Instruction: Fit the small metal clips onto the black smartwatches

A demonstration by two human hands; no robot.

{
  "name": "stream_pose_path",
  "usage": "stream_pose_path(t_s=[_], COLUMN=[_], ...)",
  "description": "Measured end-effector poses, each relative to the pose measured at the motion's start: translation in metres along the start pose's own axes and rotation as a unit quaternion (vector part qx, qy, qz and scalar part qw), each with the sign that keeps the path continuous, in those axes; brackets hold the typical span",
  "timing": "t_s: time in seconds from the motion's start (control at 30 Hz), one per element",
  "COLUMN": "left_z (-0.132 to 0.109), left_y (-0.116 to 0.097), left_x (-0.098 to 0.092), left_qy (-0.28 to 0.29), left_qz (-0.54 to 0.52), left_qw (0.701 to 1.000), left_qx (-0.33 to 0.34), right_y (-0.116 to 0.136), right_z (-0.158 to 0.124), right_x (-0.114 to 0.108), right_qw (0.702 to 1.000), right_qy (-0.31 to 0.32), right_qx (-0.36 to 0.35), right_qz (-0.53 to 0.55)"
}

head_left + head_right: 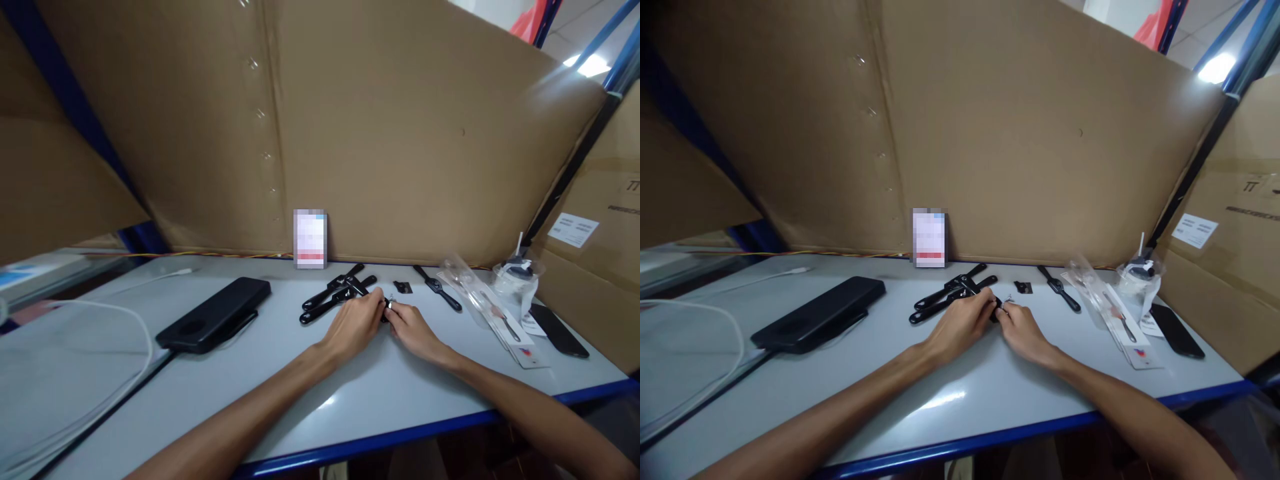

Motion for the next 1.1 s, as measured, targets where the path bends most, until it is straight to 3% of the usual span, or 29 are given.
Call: stream_pose_path(t_s=[0.1, 0.2, 0.47, 0.77, 0.9, 1.1], left_z=[0.001, 0.001, 0.001, -0.004, -0.005, -0.003], left_y=[0.003, 0.004, 0.008, -0.001, -0.005, -0.003], left_x=[0.001, 0.001, 0.003, 0.001, 0.000, 0.002], left_qy=[-0.012, -0.023, -0.024, -0.034, -0.050, -0.063], left_qz=[-0.119, -0.161, -0.087, 0.086, 0.097, 0.063], left_qw=[0.992, 0.986, 0.996, 0.992, 0.985, 0.988], left_qx=[-0.034, -0.034, -0.022, 0.090, 0.134, 0.126], right_y=[0.002, 0.002, 0.000, 0.002, 0.000, -0.003], right_z=[-0.001, -0.001, -0.001, 0.000, 0.000, 0.001], right_x=[-0.001, -0.001, 0.000, -0.001, -0.001, 0.000], right_qw=[1.000, 1.000, 1.000, 1.000, 1.000, 1.000], right_qy=[-0.003, -0.003, -0.004, -0.012, -0.010, -0.006], right_qx=[-0.014, -0.015, -0.001, -0.004, -0.002, 0.003], right_qz=[-0.023, -0.027, -0.007, -0.006, 0.011, 0.014])
Point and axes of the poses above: each hand's wrist, its own z-axis towards the middle knuckle, its own x-axis out of the palm, y = z × x, the point moved 5 cm from there along z, towards the middle knuckle, and after that the axes turned 14 degrees about -x, right-handed, at the moved point
